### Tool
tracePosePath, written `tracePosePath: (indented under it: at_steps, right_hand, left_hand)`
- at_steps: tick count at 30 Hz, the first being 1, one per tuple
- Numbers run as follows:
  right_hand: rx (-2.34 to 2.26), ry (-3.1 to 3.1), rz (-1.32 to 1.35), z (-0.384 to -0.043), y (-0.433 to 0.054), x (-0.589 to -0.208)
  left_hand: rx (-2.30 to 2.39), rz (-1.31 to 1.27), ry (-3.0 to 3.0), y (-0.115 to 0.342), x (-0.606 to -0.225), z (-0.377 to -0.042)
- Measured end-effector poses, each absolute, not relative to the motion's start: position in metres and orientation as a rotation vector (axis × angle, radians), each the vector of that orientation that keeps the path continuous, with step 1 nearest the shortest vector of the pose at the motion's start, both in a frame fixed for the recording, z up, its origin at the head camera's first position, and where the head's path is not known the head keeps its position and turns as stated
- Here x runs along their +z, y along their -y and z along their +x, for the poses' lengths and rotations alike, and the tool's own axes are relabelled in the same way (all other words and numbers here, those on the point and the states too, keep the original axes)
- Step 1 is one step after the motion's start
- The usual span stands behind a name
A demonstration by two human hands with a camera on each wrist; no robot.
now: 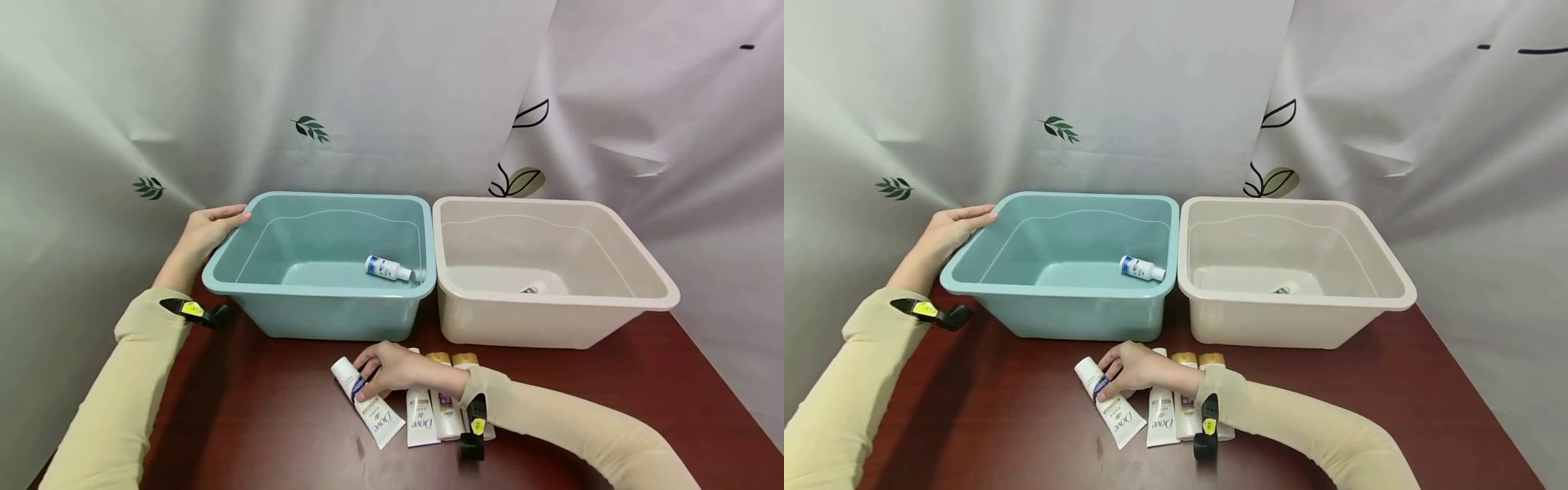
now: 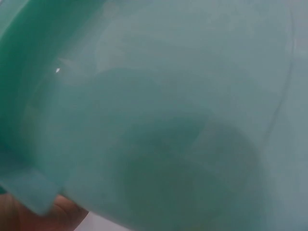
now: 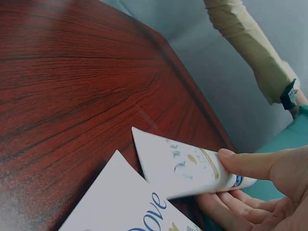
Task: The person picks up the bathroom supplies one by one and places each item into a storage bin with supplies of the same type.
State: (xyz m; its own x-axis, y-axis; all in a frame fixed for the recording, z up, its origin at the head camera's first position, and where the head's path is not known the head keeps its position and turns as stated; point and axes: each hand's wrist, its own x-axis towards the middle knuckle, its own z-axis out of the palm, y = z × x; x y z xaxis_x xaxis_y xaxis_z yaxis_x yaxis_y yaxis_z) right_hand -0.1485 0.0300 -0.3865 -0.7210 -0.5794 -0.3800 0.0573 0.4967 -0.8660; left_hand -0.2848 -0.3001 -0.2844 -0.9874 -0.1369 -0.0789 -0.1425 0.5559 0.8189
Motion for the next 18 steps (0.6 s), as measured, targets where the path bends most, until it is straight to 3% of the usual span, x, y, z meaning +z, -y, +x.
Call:
tracePosePath:
  at_steps: [18]
  right_hand:
    - [-1.282, -2.017, -0.439, -0.1523, -0.0304, -0.3849]
  left_hand:
    - [1.462, -0.262, -2.748, 0.2999, -0.2841, -0.2842]
